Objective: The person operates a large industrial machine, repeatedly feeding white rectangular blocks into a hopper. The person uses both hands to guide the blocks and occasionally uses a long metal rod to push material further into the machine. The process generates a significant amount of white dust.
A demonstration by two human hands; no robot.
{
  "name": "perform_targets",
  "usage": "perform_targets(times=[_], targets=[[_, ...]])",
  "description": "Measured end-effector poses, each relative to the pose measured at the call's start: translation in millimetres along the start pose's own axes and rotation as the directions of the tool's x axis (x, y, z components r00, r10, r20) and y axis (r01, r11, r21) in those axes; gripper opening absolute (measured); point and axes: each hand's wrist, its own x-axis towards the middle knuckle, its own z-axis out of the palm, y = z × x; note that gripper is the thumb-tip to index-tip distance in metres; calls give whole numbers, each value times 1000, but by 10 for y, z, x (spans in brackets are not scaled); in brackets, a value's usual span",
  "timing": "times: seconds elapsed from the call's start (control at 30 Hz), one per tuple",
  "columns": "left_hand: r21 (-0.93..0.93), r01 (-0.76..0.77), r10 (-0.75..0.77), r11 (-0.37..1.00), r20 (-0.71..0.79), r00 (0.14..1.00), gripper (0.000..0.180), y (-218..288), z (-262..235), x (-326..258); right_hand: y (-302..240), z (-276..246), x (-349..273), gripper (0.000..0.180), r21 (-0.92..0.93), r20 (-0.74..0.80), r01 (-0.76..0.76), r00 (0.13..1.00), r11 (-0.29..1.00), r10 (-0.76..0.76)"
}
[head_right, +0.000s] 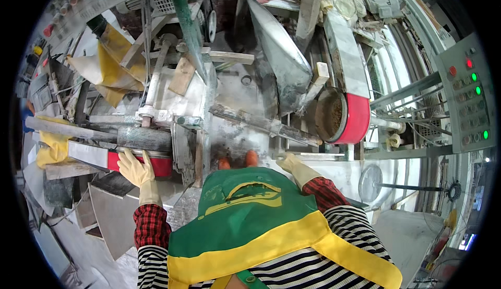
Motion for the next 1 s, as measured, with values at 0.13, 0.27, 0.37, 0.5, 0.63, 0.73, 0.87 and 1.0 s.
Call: perform_targets(times=[0.13,0.27,0.37,0.5,0.63,0.73,0.87,1.0], targets=[[-78,-48,51,996,49,997,69,101,-294,42,102,43,71,56,-20,-56,-21,998,1000,20],[12,-54,55,998,-155,986,73,-23,-56,-67,-118,-44,64,51,-39,-23,49,998,998,-50],[-115,-10,8,993,-23,1000,74,6,-129,-24,17,18,125,53,83,-23,63,998,995,-61],[-45,-39,33,998,-119,992,71,8,-128,-90,-147,-48,41,55,135,95,-7,995,991,-6],[-212,191,-198,958,-13,980,68,-174,-221,208,-376,-108,-192,48,317,86,-128,991,940,106],[-260,400,-416,879,-10,909,84,-443,-291,658,-232,-157,-152,54,271,112,-126,989,954,99],[-260,488,-499,834,24,866,96,-828,58,1016,-228,-218,-167,47,245,56,-112,993,963,101],[-418,468,-427,779,193,883,90,-1227,464,975,-189,-261,-111,45,93,26,16,999,996,-18]])
